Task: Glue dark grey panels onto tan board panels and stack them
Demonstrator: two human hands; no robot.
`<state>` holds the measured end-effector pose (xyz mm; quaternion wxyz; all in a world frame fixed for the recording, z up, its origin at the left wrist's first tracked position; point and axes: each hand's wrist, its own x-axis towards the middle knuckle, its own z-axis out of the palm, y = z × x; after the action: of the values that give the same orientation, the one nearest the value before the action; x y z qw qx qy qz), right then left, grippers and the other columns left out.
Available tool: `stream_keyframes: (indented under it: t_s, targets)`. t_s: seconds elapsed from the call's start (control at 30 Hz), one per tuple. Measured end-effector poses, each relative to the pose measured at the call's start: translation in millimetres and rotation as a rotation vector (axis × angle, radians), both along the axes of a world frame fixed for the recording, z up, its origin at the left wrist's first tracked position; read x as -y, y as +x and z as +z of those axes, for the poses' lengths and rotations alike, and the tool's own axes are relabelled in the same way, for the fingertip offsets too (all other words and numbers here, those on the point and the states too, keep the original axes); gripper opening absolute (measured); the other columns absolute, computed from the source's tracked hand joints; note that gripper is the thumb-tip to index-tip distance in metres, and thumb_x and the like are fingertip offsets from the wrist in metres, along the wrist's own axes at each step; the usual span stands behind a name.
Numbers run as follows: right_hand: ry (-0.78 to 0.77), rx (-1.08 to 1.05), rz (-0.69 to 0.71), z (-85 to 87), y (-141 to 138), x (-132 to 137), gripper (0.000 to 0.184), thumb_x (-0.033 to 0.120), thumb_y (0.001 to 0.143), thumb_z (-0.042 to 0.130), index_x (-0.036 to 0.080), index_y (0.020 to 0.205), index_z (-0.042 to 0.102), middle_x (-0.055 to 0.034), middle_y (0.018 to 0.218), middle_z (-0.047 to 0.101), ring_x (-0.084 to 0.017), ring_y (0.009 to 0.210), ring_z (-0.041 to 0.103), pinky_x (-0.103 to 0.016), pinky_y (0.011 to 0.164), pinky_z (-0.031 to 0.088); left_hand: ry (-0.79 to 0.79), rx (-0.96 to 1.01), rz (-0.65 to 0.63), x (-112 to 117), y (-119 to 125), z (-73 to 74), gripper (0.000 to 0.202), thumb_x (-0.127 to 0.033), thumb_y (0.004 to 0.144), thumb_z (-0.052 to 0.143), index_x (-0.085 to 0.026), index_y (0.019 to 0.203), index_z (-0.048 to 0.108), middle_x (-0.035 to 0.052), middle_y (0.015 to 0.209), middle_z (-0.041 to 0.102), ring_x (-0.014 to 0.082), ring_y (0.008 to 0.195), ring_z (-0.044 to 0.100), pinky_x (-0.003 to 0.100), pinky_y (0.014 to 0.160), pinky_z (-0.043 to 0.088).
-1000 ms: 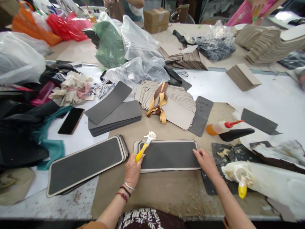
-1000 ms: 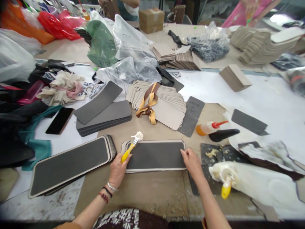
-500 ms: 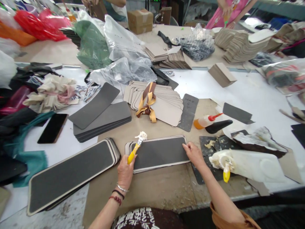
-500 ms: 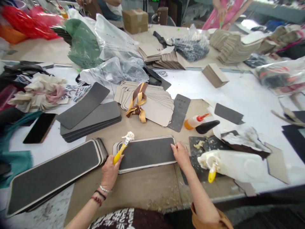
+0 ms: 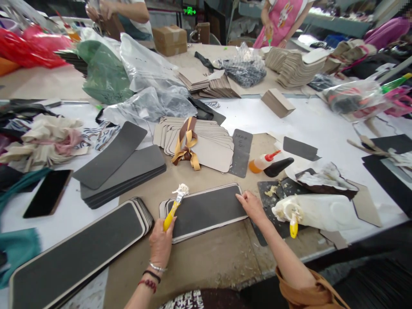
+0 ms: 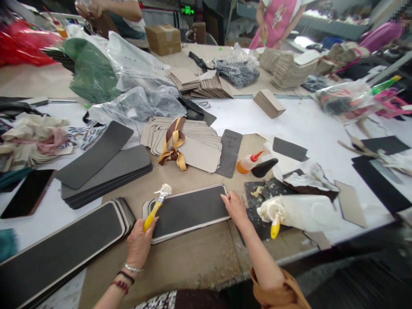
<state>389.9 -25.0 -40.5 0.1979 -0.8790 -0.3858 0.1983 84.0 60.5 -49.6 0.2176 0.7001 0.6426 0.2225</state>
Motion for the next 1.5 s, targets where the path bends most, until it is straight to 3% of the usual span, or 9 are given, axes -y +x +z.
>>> stream_keyframes:
  t_s: [0.17, 0.33, 0.53, 0.63, 0.73, 0.87, 1.0, 1.13, 1.5]
  targets:
    - [0.038, -0.038, -0.143, 8.7, 2.9, 7.5, 0.031, 0.054, 0.071, 0.04, 0.024, 0.065, 0.041, -0.0013, 0.059, 0.055, -0.019, 0.059, 0.053, -0.03, 0.059, 0.038, -0.013, 0.044, 0.005, -0.5, -0.1, 1.4, 0.031, -0.047, 0.073, 0.049, -0.022, 0.058, 0.038, -0.0058, 0.052, 0.038, 0.0112, 0.045, 0.039, 0.024, 0.048, 0.03]
    - [0.012, -0.045, -0.067, 15.3, 0.6, 18.0, 0.034, 0.053, 0.072, 0.035, 0.023, 0.061, 0.046, -0.0047, 0.065, 0.059, -0.021, 0.063, 0.055, -0.032, 0.064, 0.039, -0.107, 0.149, 0.064, 0.7, -0.8, 5.4, 0.033, -0.05, 0.073, 0.048, -0.023, 0.058, 0.038, -0.0068, 0.05, 0.036, 0.0108, 0.044, 0.035, 0.024, 0.047, 0.029]
    - [-0.073, 0.007, -0.056, 3.7, 2.5, 23.0, 0.035, 0.057, 0.068, 0.041, 0.023, 0.063, 0.049, -0.0032, 0.063, 0.057, -0.021, 0.062, 0.054, -0.032, 0.062, 0.038, -0.155, 0.239, 0.129, 10.4, -9.4, 13.1, 0.039, -0.057, 0.08, 0.037, -0.022, 0.065, 0.044, -0.0051, 0.054, 0.043, 0.0124, 0.05, 0.043, 0.025, 0.051, 0.038]
    - [-0.088, 0.007, -0.035, -1.0, 5.3, 22.8, 0.036, 0.057, 0.069, 0.042, 0.023, 0.065, 0.05, -0.0023, 0.063, 0.058, -0.021, 0.063, 0.054, -0.031, 0.061, 0.037, -0.12, 0.281, 0.123, 19.1, -13.9, 14.7, 0.037, -0.053, 0.083, 0.036, -0.02, 0.073, 0.05, -0.0013, 0.066, 0.053, 0.0145, 0.061, 0.053, 0.027, 0.063, 0.045]
    - [-0.113, 0.038, -0.037, 1.3, 2.5, 23.3, 0.033, 0.055, 0.071, 0.044, 0.023, 0.066, 0.05, -0.002, 0.064, 0.057, -0.02, 0.062, 0.054, -0.03, 0.06, 0.036, -0.069, 0.356, 0.041, 29.2, -16.8, 12.8, 0.034, -0.047, 0.085, 0.041, -0.018, 0.096, 0.056, 0.0056, 0.093, 0.063, 0.0183, 0.089, 0.059, 0.032, 0.085, 0.046]
    - [-0.115, 0.157, -0.031, 10.0, -8.7, 22.4, 0.028, 0.048, 0.075, 0.044, 0.022, 0.068, 0.05, -0.0031, 0.07, 0.058, -0.019, 0.064, 0.053, -0.029, 0.057, 0.034, -0.087, 0.374, -0.086, 40.4, -18.3, 3.5, 0.039, -0.041, 0.085, 0.044, -0.018, 0.114, 0.052, 0.009, 0.12, 0.057, 0.0192, 0.111, 0.053, 0.035, 0.102, 0.037]
    - [-0.005, 0.163, -0.088, 14.4, -16.0, 15.6, 0.028, 0.05, 0.073, 0.046, 0.022, 0.069, 0.048, -0.003, 0.072, 0.057, -0.018, 0.065, 0.052, -0.028, 0.059, 0.035, -0.102, 0.332, -0.091, 44.1, -18.0, -3.5, 0.043, -0.042, 0.085, 0.043, -0.018, 0.12, 0.05, 0.0086, 0.125, 0.055, 0.0191, 0.115, 0.051, 0.034, 0.103, 0.037]
    - [0.039, -0.039, -0.17, 11.3, -13.2, 8.4, 0.031, 0.053, 0.067, 0.049, 0.023, 0.062, 0.046, -0.0002, 0.06, 0.053, -0.018, 0.059, 0.05, -0.029, 0.059, 0.036, -0.077, 0.274, -0.076, 41.8, -17.4, -1.6, 0.046, -0.044, 0.086, 0.041, -0.017, 0.122, 0.049, 0.0093, 0.126, 0.054, 0.0192, 0.116, 0.051, 0.032, 0.102, 0.037]
    - [0.084, -0.15, -0.171, 2.0, -7.9, 7.9, 0.029, 0.051, 0.063, 0.05, 0.023, 0.057, 0.046, 0.0013, 0.053, 0.051, -0.016, 0.054, 0.047, -0.028, 0.056, 0.035, -0.04, 0.203, -0.083, 40.9, -18.2, -3.8, 0.048, -0.043, 0.086, 0.039, -0.014, 0.124, 0.048, 0.0093, 0.126, 0.054, 0.0189, 0.115, 0.051, 0.03, 0.102, 0.036]
